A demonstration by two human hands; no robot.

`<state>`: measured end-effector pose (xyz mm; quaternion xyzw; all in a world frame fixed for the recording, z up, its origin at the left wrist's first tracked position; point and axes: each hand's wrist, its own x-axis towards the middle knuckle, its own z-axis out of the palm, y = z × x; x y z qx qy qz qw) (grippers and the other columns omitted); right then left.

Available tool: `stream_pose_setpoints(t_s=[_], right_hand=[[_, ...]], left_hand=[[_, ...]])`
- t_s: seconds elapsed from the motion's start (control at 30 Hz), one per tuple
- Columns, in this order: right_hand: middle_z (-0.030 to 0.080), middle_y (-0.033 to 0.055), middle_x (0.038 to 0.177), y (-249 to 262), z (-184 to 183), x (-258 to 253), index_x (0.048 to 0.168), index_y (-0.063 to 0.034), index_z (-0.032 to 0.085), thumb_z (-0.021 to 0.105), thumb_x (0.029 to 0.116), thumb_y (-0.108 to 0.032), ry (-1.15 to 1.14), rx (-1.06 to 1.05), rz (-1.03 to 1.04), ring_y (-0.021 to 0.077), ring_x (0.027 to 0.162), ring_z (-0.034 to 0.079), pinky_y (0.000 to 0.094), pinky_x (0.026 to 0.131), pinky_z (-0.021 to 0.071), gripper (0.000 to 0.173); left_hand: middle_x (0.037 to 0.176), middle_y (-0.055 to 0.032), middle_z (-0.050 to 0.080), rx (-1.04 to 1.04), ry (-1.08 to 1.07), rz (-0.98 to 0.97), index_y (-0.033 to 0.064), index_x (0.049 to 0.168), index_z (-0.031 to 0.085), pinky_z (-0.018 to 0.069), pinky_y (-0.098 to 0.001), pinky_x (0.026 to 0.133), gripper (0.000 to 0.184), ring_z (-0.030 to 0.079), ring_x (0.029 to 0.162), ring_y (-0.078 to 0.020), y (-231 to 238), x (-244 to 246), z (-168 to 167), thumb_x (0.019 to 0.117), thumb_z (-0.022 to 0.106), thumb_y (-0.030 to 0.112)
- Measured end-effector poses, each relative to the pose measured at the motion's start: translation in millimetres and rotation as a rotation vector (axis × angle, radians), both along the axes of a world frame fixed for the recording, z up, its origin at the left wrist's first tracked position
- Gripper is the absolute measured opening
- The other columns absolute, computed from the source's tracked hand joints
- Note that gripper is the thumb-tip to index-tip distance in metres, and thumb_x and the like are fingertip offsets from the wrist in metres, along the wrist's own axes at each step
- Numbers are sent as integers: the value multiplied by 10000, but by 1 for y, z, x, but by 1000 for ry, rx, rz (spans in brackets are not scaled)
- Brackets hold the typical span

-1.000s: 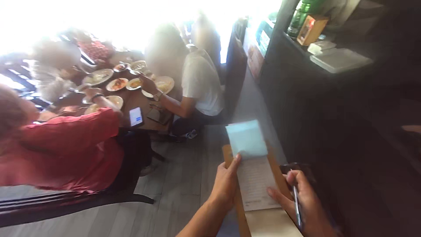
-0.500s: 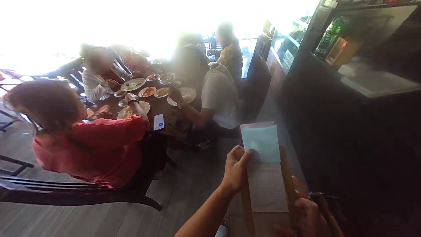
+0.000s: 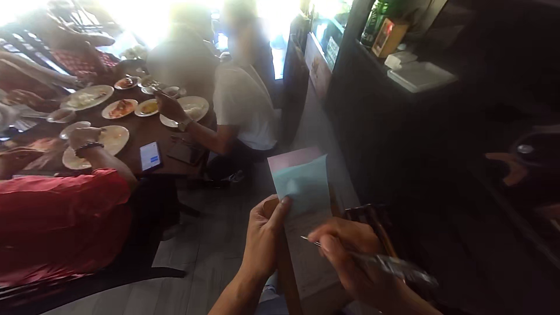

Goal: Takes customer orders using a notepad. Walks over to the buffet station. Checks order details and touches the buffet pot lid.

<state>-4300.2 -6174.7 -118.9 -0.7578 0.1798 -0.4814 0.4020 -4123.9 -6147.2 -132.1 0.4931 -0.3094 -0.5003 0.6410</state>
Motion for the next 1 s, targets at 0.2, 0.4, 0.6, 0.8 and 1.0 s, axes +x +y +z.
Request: stream_pose_setpoints(t_s=[0.2,0.4,0.6,0.8,1.0], right_hand=[[646,-14,700,-15,-1,10,853,-33,660,686,988,-215,53,59,23,-34,625,588,119,559,492,229],[504,-27,579,-12,12,15,667,-68,520,599,982,-135,30,-48,-100,-36,531,462,121,477,352,332],[527,-15,581,-5,-6,14,664,-78,528,596,984,-159,52,-71,-147,-6,526,488,150,473,374,337],[517,-29,597,-8,15,11,685,-69,532,596,986,-130,-5,-2,-68,-30,552,495,124,493,391,313],[475,-45,564,-9,-6,12,649,-81,512,585,966,-118,74,-2,-147,-45,521,447,118,472,344,328]], left_hand=[[849,-144,725,53,81,31,22,1021,712,627,-315,663,240,726,737,-175,2,-4,15,1040,540,188],[880,-157,722,50,135,9,29,1072,690,635,-328,678,259,733,760,-188,4,-8,32,1065,495,200],[864,-159,718,72,143,20,5,1044,681,631,-327,687,259,728,760,-188,7,-15,20,1071,490,177],[897,-167,724,62,129,-29,18,1097,685,634,-336,695,254,734,781,-205,5,-16,20,1063,521,210],[874,-166,715,71,102,-49,16,1063,685,627,-322,688,245,727,765,-196,6,-17,17,1060,527,203]])
